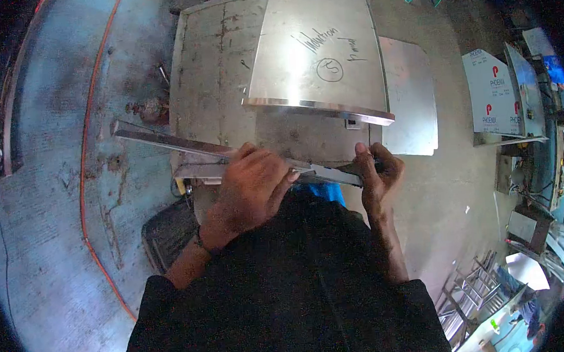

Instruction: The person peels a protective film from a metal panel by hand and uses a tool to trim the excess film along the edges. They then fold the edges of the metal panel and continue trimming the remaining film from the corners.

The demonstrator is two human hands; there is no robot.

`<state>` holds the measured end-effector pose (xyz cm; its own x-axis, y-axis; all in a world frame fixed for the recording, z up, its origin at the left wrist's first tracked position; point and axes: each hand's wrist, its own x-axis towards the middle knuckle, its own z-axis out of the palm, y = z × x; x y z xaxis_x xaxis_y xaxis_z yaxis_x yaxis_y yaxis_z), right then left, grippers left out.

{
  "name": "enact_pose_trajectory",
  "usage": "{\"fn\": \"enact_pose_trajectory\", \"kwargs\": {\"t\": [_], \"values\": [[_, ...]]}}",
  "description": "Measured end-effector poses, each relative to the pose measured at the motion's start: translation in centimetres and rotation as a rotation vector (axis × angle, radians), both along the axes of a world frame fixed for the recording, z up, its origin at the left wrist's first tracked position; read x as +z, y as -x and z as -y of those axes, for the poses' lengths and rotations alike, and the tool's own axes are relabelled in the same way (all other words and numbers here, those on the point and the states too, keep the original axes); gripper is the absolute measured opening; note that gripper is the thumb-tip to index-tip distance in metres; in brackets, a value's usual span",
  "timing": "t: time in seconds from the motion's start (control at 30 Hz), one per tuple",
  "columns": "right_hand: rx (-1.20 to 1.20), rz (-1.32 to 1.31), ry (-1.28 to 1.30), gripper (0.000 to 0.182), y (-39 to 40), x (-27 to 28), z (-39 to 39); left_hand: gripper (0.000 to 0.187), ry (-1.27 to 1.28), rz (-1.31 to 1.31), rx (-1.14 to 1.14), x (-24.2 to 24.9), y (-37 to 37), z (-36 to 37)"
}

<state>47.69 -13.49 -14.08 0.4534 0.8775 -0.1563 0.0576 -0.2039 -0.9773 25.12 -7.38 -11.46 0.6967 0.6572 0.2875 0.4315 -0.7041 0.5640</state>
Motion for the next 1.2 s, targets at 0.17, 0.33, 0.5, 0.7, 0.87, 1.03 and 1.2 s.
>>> {"fn": "enact_pose_trajectory", "kwargs": {"t": [0.17, 0.33, 0.5, 0.7, 0.87, 1.03, 1.2], "values": [[-0.014, 0.001, 0.016, 0.037, 0.2, -0.1, -0.2, 0.015, -0.042, 0.135, 0.085, 0.2, 0.1, 0.1], [-0.025, 0.013, 0.023, 0.038, -0.1, -0.7, -0.2, 0.013, -0.004, 0.050, 0.012, 0.7, 0.4, -0.6], [0.013, 0.062, 0.030, 0.041, -0.5, -1.1, 0.0, 0.012, 0.008, -0.019, 0.013, 0.6, 0.0, -0.6], [-0.007, 0.009, -0.021, 0.037, -0.1, -0.7, -0.1, 0.015, -0.095, 0.043, 0.022, 0.2, -0.8, -0.6], [-0.013, 0.032, -0.050, 0.037, -0.3, -1.4, 0.1, 0.011, 0.022, 0.021, 0.038, 1.3, -0.1, -0.6], [-0.034, 0.023, 0.009, 0.040, -0.1, -0.9, -0.1, 0.013, -0.014, 0.009, -0.006, 1.1, 0.0, -0.9], [-0.024, 0.007, -0.028, 0.040, 0.1, -0.5, -0.3, 0.014, -0.026, -0.039, 0.009, 1.4, -0.3, -0.7]]}}
